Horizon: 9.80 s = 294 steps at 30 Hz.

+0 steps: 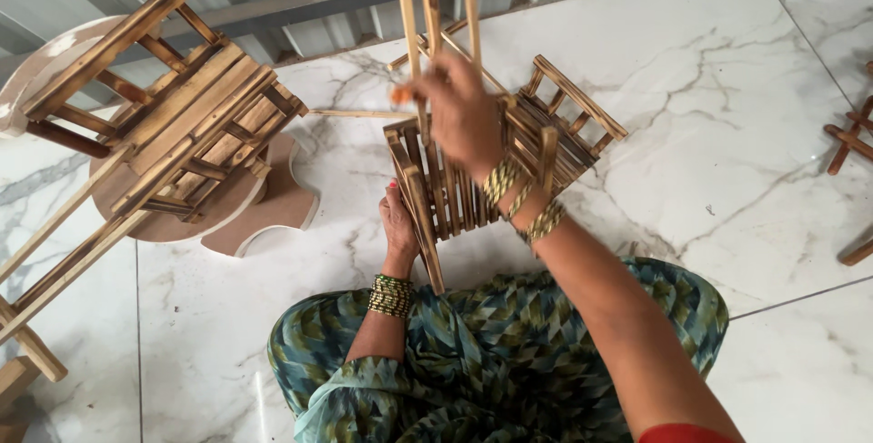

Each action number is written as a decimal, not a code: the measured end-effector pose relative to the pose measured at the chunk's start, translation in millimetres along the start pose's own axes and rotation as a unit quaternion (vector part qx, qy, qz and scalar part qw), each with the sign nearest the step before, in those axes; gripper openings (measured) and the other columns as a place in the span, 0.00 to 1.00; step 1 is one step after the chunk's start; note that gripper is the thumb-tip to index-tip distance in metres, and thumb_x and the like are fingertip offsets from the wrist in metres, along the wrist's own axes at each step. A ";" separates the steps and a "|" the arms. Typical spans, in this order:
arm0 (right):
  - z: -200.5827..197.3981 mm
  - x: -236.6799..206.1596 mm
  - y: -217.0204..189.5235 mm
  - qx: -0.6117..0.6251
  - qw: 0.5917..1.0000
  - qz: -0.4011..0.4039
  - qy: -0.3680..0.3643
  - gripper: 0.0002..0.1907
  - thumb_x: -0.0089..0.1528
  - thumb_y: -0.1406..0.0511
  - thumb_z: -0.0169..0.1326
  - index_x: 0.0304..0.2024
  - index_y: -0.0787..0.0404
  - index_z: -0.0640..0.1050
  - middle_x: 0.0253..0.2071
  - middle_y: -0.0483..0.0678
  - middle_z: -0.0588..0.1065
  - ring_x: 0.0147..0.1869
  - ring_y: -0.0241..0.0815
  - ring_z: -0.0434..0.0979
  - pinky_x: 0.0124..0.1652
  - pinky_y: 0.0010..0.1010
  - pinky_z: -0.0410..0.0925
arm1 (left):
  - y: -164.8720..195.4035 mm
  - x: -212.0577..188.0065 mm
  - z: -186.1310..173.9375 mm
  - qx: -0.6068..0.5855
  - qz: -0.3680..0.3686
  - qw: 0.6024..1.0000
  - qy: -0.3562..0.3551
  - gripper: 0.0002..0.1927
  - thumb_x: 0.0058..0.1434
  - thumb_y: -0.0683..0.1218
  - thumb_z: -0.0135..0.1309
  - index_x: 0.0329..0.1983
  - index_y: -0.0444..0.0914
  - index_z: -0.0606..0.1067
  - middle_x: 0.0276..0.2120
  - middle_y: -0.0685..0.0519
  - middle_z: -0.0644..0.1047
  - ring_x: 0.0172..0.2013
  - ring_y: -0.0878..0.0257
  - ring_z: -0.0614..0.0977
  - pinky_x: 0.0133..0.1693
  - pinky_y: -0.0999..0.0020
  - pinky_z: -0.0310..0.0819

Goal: The person sits on the floor holding a small wooden model structure in their lap, wipes and rubs its sticks and frame with an orange cloth, and fits and presses wooden sticks and slats into the frame, turning the model over to work on different sides.

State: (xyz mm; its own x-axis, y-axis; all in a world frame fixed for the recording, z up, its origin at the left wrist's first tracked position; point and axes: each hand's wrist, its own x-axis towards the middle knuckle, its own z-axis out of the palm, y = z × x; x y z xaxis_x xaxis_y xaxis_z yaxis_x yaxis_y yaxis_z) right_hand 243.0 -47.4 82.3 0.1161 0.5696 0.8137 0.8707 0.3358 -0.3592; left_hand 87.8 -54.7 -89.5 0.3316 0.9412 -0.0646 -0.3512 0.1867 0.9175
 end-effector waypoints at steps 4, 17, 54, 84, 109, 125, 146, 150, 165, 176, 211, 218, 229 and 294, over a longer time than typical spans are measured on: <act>-22.0 76.9 24.9 0.039 0.987 -0.042 0.151 0.08 0.69 0.75 0.51 0.48 0.63 0.78 0.51 0.48 0.72 0.50 0.41 0.82 0.49 0.30 0.78 | -11.2 0.3 -3.0 -0.005 -0.010 1.000 -0.012 0.30 0.76 0.61 0.38 0.32 0.34 0.76 0.20 0.57 0.75 0.18 0.70 0.72 0.20 0.73 0.63; -42.4 17.3 -12.6 0.014 0.998 0.026 -0.052 0.18 0.59 0.81 0.49 0.39 0.57 0.83 0.41 0.45 0.76 0.45 0.44 0.81 0.43 0.35 0.75 | 0.6 3.2 -4.8 -0.007 0.004 1.000 0.015 0.30 0.75 0.59 0.32 0.37 0.34 0.78 0.21 0.56 0.76 0.20 0.70 0.74 0.22 0.73 0.68; 1.6 -199.0 -18.1 -0.043 0.978 0.090 -0.182 0.06 0.56 0.73 0.57 0.36 0.61 0.80 0.39 0.48 0.75 0.48 0.49 0.77 0.41 0.37 0.73 | 16.6 15.3 9.6 -0.093 -0.042 0.994 0.047 0.32 0.73 0.63 0.34 0.37 0.33 0.76 0.23 0.52 0.78 0.19 0.64 0.76 0.21 0.69 0.71; -30.5 -122.0 17.4 -0.221 0.966 -0.038 -0.128 0.25 0.56 0.74 0.51 0.58 0.71 0.73 0.60 0.55 0.69 0.60 0.57 0.71 0.49 0.35 0.74 | 22.2 9.7 14.8 -0.067 -0.039 0.996 0.054 0.30 0.72 0.63 0.37 0.37 0.34 0.77 0.25 0.51 0.79 0.22 0.63 0.78 0.25 0.69 0.74; -25.1 -187.2 -0.7 -0.123 0.964 0.147 -0.182 0.11 0.56 0.74 0.54 0.42 0.65 0.77 0.43 0.54 0.71 0.46 0.56 0.75 0.40 0.43 0.73 | 23.4 12.4 19.4 -0.122 0.030 0.989 0.080 0.27 0.74 0.60 0.41 0.39 0.32 0.77 0.29 0.52 0.80 0.25 0.68 0.79 0.29 0.72 0.75; -11.9 -171.8 13.8 0.632 0.402 0.662 -0.023 0.11 0.60 0.62 0.66 0.35 0.62 0.78 0.35 0.49 0.78 0.37 0.44 0.79 0.41 0.35 0.76 | 36.5 14.0 16.7 -0.119 -0.054 0.985 0.117 0.31 0.74 0.63 0.43 0.41 0.29 0.75 0.30 0.48 0.79 0.27 0.61 0.80 0.30 0.65 0.76; 78.2 -122.7 3.8 0.574 0.431 0.696 -0.021 0.06 0.61 0.72 0.61 0.39 0.66 0.77 0.37 0.53 0.79 0.43 0.47 0.80 0.52 0.39 0.75 | 79.1 75.9 -33.9 0.072 0.108 0.992 0.009 0.28 0.68 0.63 0.47 0.58 0.37 0.68 0.44 0.51 0.74 0.43 0.59 0.80 0.41 0.63 0.82; 99.2 -116.1 -7.0 0.568 0.423 0.705 0.037 0.07 0.61 0.72 0.62 0.39 0.66 0.77 0.36 0.50 0.79 0.44 0.46 0.79 0.52 0.40 0.77 | 84.0 89.3 -46.2 -0.191 -0.096 0.976 0.039 0.26 0.65 0.65 0.49 0.52 0.41 0.75 0.38 0.53 0.78 0.37 0.62 0.82 0.37 0.66 0.81; 129.4 -98.1 -19.1 0.632 0.396 0.664 0.051 0.07 0.64 0.74 0.54 0.45 0.70 0.77 0.46 0.53 0.79 0.50 0.46 0.79 0.58 0.37 0.73 | 86.2 113.6 -61.1 -0.161 -0.072 0.980 0.094 0.21 0.70 0.61 0.46 0.48 0.40 0.76 0.34 0.54 0.79 0.30 0.62 0.81 0.30 0.68 0.77; 129.5 -121.4 -30.8 0.586 0.479 0.651 0.060 0.09 0.61 0.79 0.51 0.43 0.77 0.76 0.44 0.59 0.80 0.49 0.53 0.85 0.54 0.37 0.79 | 84.6 103.6 -74.7 -0.093 -0.102 0.978 0.159 0.29 0.64 0.68 0.49 0.52 0.41 0.75 0.42 0.52 0.79 0.42 0.59 0.79 0.43 0.61 0.76; -20.0 -90.0 104.2 0.113 0.870 0.463 -0.125 0.09 0.61 0.64 0.61 0.38 0.66 0.81 0.24 0.49 0.77 0.24 0.38 0.74 0.28 0.36 0.67 | 30.3 -15.8 3.1 0.320 0.129 0.857 0.383 0.46 0.68 0.64 0.48 0.76 0.30 0.50 0.75 0.35 0.48 0.75 0.42 0.44 0.72 0.41 0.34; -19.9 -115.8 64.0 0.034 0.921 0.384 -0.055 0.10 0.61 0.64 0.62 0.35 0.67 0.80 0.27 0.55 0.74 0.29 0.47 0.73 0.31 0.41 0.65 | 40.0 -15.6 58.5 0.246 0.115 0.962 0.016 0.41 0.67 0.61 0.50 0.75 0.31 0.58 0.72 0.39 0.64 0.73 0.47 0.64 0.71 0.52 0.56; -10.9 -181.7 -19.9 0.076 0.923 0.377 0.007 0.17 0.63 0.67 0.56 0.53 0.68 0.75 0.48 0.55 0.73 0.39 0.56 0.76 0.39 0.44 0.69 | 49.4 71.0 89.4 0.205 -0.001 0.976 -0.070 0.56 0.59 0.63 0.61 0.74 0.25 0.47 0.71 0.29 0.55 0.71 0.45 0.62 0.67 0.57 0.60; -10.3 -2.7 13.2 -0.031 0.999 0.005 -0.044 0.20 0.59 0.81 0.54 0.47 0.56 0.84 0.44 0.48 0.73 0.43 0.43 0.79 0.38 0.31 0.75 | 48.4 67.7 44.1 0.330 0.233 0.911 -0.086 0.19 0.60 0.32 0.50 0.55 0.35 0.74 0.41 0.43 0.78 0.41 0.50 0.83 0.46 0.60 0.76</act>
State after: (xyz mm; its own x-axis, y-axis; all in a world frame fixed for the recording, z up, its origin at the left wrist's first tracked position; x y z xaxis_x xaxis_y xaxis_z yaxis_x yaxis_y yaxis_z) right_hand 259.1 -52.2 80.1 0.0846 0.6368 0.7664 0.8980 0.2846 -0.3356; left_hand 131.9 5.6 -32.1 0.4334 0.8064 0.4025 0.0957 -0.4852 0.8692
